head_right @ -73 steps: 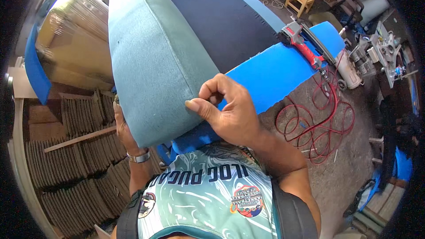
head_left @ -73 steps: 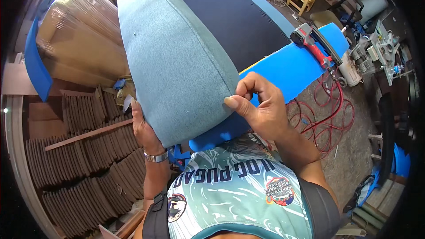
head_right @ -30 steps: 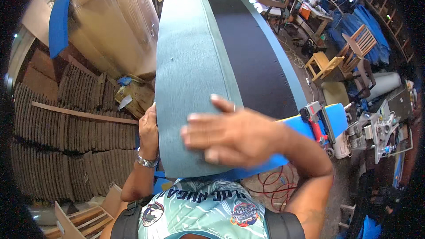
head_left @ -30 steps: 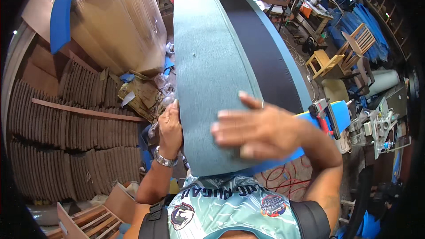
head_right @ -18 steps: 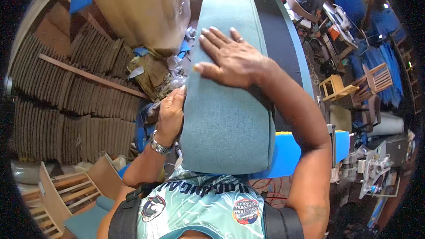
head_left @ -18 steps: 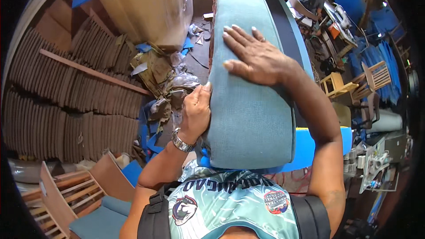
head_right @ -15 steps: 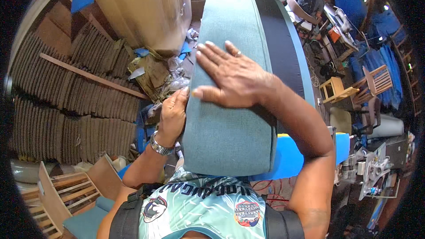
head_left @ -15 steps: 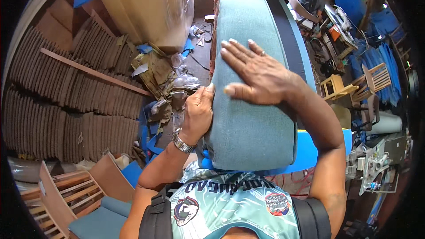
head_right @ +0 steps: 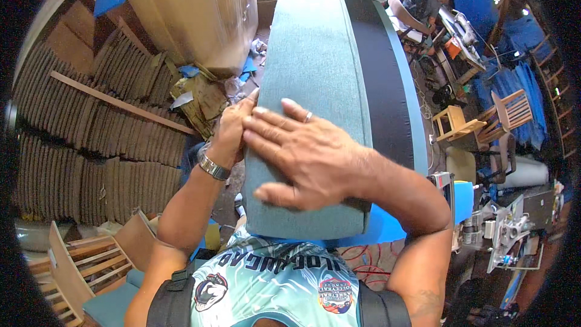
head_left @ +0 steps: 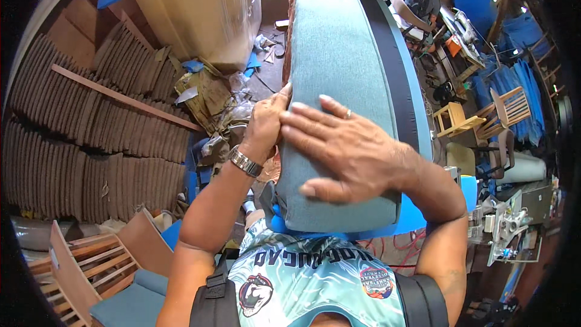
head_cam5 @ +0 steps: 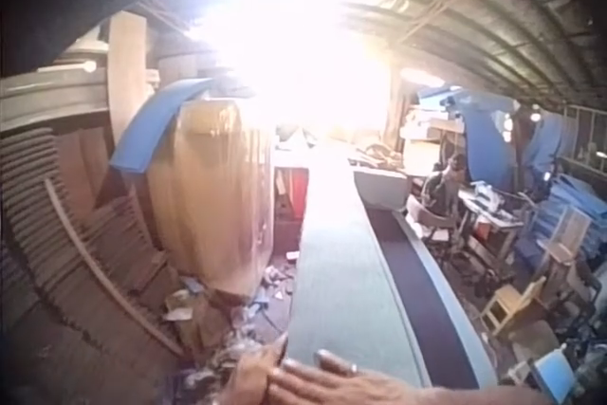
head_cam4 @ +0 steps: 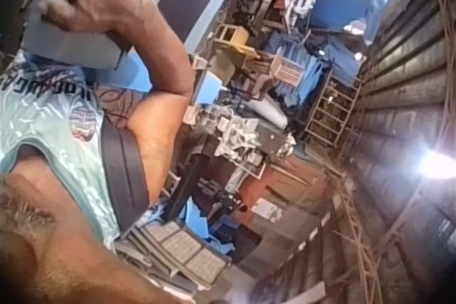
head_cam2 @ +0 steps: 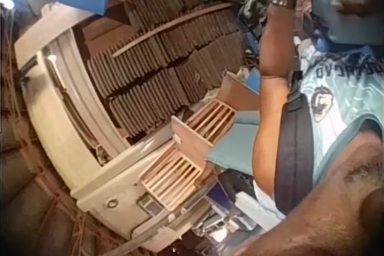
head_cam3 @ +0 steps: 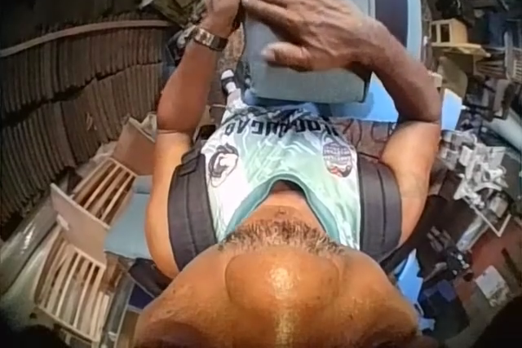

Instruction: Secure fabric onto a sofa frame using a pneumatic stapler and hand stretching.

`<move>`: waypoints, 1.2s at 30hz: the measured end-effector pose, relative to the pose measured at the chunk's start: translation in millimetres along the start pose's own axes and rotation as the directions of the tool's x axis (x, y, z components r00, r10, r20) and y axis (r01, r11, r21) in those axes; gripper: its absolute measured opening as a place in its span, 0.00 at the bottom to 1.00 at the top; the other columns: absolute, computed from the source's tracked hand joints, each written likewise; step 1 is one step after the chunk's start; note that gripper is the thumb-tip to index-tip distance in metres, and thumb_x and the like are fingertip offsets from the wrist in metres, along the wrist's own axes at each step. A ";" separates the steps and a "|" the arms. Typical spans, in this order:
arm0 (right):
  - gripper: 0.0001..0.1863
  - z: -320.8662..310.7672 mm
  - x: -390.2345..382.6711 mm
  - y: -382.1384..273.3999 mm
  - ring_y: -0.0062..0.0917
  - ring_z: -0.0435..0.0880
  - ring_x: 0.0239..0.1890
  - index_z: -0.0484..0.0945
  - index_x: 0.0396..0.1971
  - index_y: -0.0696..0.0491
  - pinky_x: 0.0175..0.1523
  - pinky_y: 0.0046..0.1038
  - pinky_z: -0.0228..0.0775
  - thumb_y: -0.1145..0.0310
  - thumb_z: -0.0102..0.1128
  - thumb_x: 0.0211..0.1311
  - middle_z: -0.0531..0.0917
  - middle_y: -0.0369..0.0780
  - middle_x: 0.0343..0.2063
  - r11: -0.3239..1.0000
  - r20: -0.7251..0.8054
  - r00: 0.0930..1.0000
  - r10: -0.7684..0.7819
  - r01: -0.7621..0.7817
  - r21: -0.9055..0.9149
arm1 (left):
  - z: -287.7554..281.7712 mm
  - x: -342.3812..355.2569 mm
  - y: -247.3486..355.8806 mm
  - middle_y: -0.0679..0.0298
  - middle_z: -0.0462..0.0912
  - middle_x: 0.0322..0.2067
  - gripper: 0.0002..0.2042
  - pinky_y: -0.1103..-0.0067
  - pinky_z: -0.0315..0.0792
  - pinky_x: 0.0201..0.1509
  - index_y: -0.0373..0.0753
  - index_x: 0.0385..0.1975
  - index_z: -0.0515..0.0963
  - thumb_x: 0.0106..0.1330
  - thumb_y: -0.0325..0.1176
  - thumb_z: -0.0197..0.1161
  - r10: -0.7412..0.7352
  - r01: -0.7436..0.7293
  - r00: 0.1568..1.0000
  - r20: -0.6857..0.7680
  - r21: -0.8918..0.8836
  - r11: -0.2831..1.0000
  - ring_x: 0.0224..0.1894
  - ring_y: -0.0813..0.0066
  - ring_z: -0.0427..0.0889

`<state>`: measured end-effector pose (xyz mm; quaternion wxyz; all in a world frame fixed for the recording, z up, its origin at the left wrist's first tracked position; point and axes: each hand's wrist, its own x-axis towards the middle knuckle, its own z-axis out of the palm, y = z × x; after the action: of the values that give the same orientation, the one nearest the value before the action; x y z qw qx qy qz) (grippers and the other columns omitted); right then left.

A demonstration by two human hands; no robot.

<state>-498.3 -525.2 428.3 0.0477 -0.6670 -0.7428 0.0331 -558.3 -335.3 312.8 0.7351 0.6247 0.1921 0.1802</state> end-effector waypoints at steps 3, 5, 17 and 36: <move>0.47 3.6 -10.8 1.1 0.44 0.59 0.78 0.63 0.72 0.64 0.81 0.53 0.40 0.35 0.43 0.71 0.64 0.56 0.73 0.990 0.031 0.999 -0.043 0.039 0.134 | -4.8 3.0 -14.9 0.52 0.88 0.48 0.21 0.73 0.78 0.51 0.28 0.58 0.80 0.82 0.39 0.46 0.181 -0.181 0.983 0.025 0.254 0.950 0.46 0.70 0.85; 0.44 3.0 -16.2 17.6 0.43 0.61 0.77 0.64 0.72 0.62 0.81 0.53 0.40 0.38 0.47 0.71 0.66 0.55 0.72 0.962 -0.042 0.992 -0.121 0.128 0.240 | -5.8 7.2 -22.9 0.54 0.89 0.39 0.20 0.73 0.77 0.45 0.28 0.53 0.81 0.82 0.40 0.49 0.459 -0.428 0.886 0.072 0.510 0.746 0.39 0.74 0.83; 0.44 21.4 -2.5 54.2 0.38 0.51 0.81 0.57 0.77 0.54 0.82 0.50 0.36 0.38 0.46 0.72 0.58 0.48 0.78 0.977 -0.085 0.973 0.214 -0.215 0.004 | -16.1 6.6 -42.0 0.49 0.85 0.38 0.13 0.68 0.77 0.40 0.30 0.49 0.81 0.77 0.30 0.52 0.280 -0.261 0.960 0.014 0.407 0.875 0.36 0.59 0.83; 0.39 129.1 -177.3 -91.9 0.52 0.58 0.77 0.60 0.73 0.65 0.80 0.53 0.42 0.46 0.46 0.77 0.60 0.56 0.75 0.688 -0.667 0.288 0.687 0.039 0.725 | -46.3 2.6 -6.9 0.54 0.88 0.43 0.15 0.72 0.83 0.39 0.30 0.51 0.80 0.75 0.36 0.58 0.234 -0.616 0.775 0.587 0.784 0.075 0.40 0.66 0.88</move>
<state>-585.2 -709.5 305.7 0.6577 -0.6556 -0.3594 -0.0916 -579.4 -295.7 299.1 0.1208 0.9825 -0.0525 0.1320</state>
